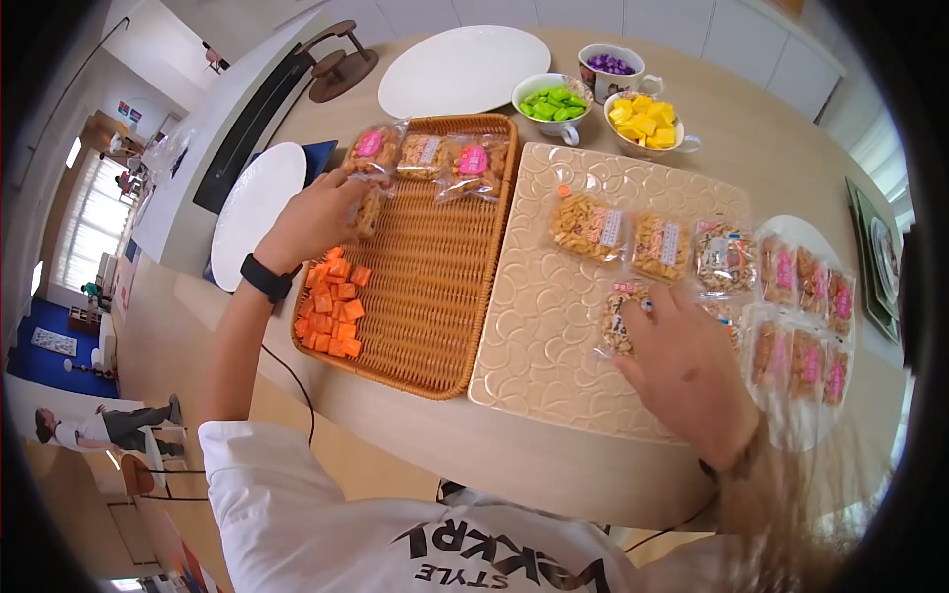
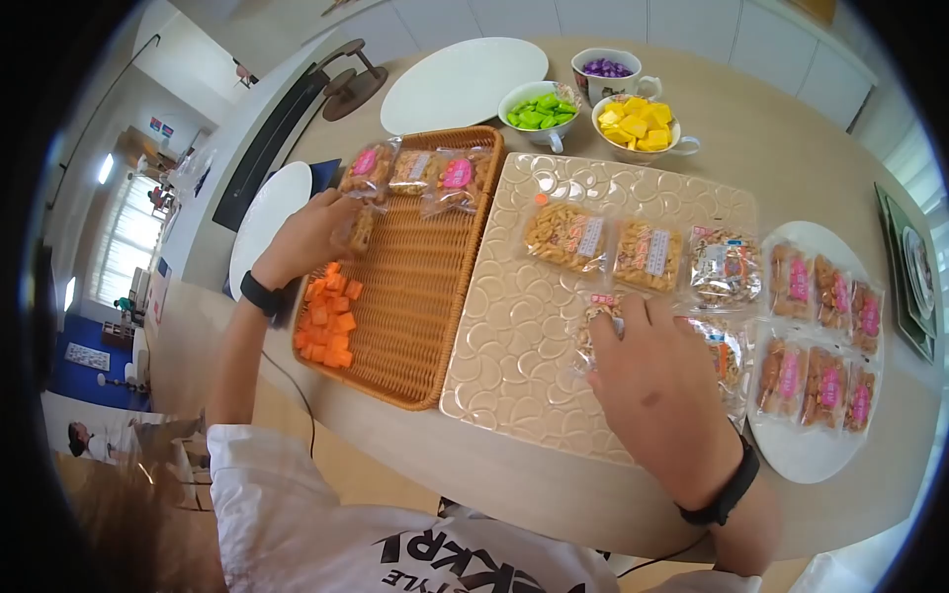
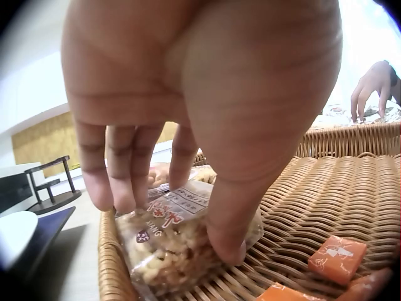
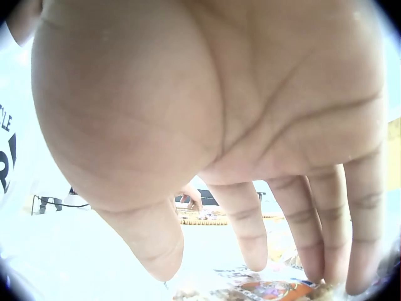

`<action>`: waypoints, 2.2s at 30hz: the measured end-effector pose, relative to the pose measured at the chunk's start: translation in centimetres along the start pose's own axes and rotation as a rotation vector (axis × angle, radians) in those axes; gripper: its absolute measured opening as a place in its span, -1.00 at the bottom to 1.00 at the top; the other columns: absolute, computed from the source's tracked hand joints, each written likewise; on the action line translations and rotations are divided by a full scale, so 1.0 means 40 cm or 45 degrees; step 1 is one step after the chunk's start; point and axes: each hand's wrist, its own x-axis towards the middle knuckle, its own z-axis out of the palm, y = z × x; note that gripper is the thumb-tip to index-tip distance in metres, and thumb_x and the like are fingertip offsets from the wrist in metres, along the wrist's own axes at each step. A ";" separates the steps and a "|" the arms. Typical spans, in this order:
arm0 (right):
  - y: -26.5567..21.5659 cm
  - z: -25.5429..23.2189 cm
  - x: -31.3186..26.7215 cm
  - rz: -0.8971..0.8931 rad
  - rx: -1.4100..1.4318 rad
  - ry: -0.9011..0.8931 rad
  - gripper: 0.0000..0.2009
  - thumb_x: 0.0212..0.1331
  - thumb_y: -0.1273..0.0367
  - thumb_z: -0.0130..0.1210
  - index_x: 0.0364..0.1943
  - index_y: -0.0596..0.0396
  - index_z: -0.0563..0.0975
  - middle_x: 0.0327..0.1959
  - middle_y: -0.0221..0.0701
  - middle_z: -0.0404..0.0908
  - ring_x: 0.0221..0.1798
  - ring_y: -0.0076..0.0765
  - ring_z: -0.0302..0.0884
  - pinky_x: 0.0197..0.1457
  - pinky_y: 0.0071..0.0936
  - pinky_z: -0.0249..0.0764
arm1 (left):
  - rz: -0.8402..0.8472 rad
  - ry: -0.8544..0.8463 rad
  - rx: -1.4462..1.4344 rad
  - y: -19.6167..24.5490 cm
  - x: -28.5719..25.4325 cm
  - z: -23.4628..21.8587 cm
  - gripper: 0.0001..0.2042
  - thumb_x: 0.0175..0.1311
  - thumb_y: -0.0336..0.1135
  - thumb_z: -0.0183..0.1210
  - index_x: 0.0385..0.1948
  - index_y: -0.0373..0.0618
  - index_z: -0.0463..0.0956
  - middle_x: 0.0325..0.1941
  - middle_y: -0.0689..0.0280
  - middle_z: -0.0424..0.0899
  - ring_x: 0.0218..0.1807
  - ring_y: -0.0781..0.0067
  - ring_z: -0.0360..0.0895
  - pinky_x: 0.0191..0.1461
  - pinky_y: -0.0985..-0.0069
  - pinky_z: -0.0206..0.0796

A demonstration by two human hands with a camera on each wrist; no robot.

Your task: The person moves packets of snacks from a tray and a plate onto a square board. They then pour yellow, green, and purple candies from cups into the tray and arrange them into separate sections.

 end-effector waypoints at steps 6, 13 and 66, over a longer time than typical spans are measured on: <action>0.008 0.018 -0.002 -0.006 -0.032 0.050 -0.62 0.06 0.28 0.39 -0.11 0.18 0.54 -0.08 -0.12 0.50 0.06 0.04 0.50 0.10 -0.10 0.50 | 0.089 0.015 -0.010 0.091 -0.002 -0.056 -0.37 0.02 -0.27 0.51 0.20 -0.10 0.49 0.11 0.08 0.55 0.21 -0.08 0.49 0.25 0.17 0.40; 0.009 0.022 -0.007 -0.064 -0.035 0.110 -0.61 0.06 0.29 0.39 -0.08 0.18 0.54 -0.12 -0.15 0.51 0.06 0.01 0.51 0.09 -0.14 0.51 | 0.751 0.029 -0.183 0.406 0.136 -0.063 -0.30 0.18 -0.13 0.44 0.33 -0.20 0.36 0.39 -0.02 0.42 0.44 -0.09 0.34 0.52 0.16 0.21; 0.098 -0.116 -0.035 0.237 -0.218 0.219 -0.60 0.11 0.34 0.33 0.03 0.13 0.53 0.06 -0.12 0.53 0.14 0.05 0.51 0.11 -0.11 0.53 | 0.991 0.138 -0.374 0.621 0.276 0.036 -0.52 0.16 -0.22 0.35 0.04 -0.36 0.49 0.11 -0.06 0.58 0.20 -0.08 0.53 0.33 0.11 0.36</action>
